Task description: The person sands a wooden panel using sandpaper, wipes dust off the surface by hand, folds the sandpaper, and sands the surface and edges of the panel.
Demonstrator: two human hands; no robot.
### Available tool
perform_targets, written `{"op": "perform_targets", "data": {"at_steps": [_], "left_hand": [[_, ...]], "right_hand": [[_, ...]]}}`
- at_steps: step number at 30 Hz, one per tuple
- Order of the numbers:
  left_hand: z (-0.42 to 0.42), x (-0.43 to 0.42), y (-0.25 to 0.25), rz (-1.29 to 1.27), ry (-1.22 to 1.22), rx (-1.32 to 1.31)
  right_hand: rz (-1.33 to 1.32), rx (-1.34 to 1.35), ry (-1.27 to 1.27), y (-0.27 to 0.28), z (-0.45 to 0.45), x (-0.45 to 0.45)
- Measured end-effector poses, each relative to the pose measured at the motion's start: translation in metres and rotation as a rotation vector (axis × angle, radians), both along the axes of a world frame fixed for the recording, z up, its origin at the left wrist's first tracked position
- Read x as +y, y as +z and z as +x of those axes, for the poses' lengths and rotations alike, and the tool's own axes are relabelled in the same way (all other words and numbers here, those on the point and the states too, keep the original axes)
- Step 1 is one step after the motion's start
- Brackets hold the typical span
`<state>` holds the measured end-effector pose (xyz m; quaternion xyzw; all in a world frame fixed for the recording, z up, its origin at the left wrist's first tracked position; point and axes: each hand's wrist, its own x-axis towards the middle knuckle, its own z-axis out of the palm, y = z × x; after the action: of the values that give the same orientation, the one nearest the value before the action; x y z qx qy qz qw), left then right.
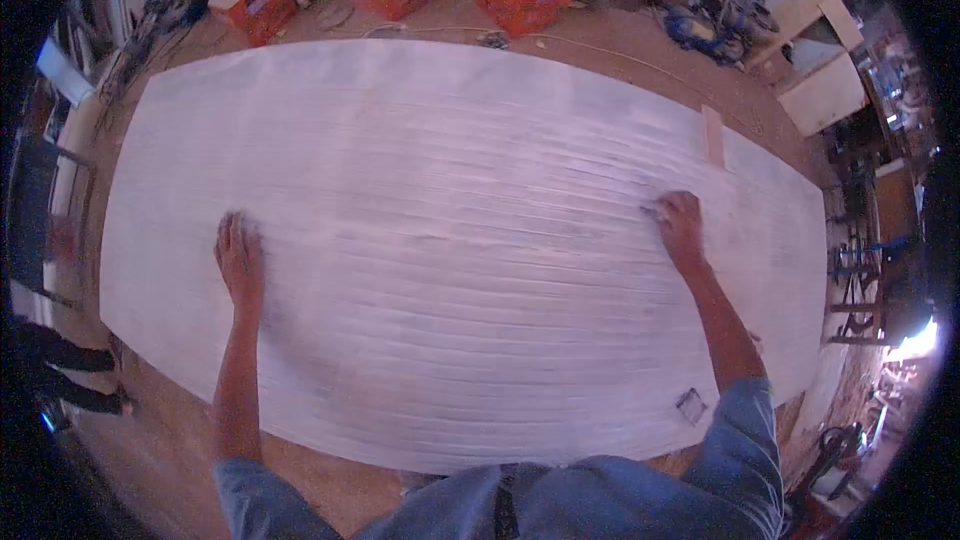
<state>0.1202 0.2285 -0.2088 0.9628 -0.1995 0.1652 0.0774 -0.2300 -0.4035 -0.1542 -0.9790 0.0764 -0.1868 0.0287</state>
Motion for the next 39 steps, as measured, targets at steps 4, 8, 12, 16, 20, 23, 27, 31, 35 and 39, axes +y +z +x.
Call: {"op": "perform_targets", "data": {"at_steps": [4,8,12,16,20,23,27,31,35,39], "left_hand": [[-0.006,-0.015,0.009,-0.008,0.054,0.055],[-0.007,-0.014,0.009,0.018,0.064,0.065],[-0.006,-0.018,0.022,-0.059,0.05,0.113],[-0.01,-0.02,0.025,-0.105,0.092,0.147],[-0.014,-0.015,0.022,-0.073,0.051,0.088],[-0.014,-0.018,0.025,-0.012,0.09,0.113],[-0.019,-0.016,0.027,-0.024,0.072,0.105],[-0.019,-0.019,0.035,-0.018,0.115,0.14],[-0.02,-0.016,0.042,-0.086,0.11,0.164],[-0.019,-0.018,0.039,-0.09,0.105,0.164]], "right_hand": [[0.132,-0.029,0.138,-0.029,0.064,0.046],[0.194,0.022,0.27,-0.047,0.228,0.209],[0.102,0.284,0.363,-0.004,0.331,0.326],[0.06,-0.015,0.395,-0.052,0.285,0.253],[-0.02,0.062,0.233,-0.034,0.11,0.09],[0.028,0.087,-0.034,-0.005,0.037,0.02],[0.045,0.121,0.231,-0.016,0.114,0.096],[0.062,-0.002,0.402,-0.036,0.29,0.271],[0.057,-0.077,0.501,-0.019,0.406,0.403],[0.048,-0.111,0.487,-0.029,0.379,0.375]]}}
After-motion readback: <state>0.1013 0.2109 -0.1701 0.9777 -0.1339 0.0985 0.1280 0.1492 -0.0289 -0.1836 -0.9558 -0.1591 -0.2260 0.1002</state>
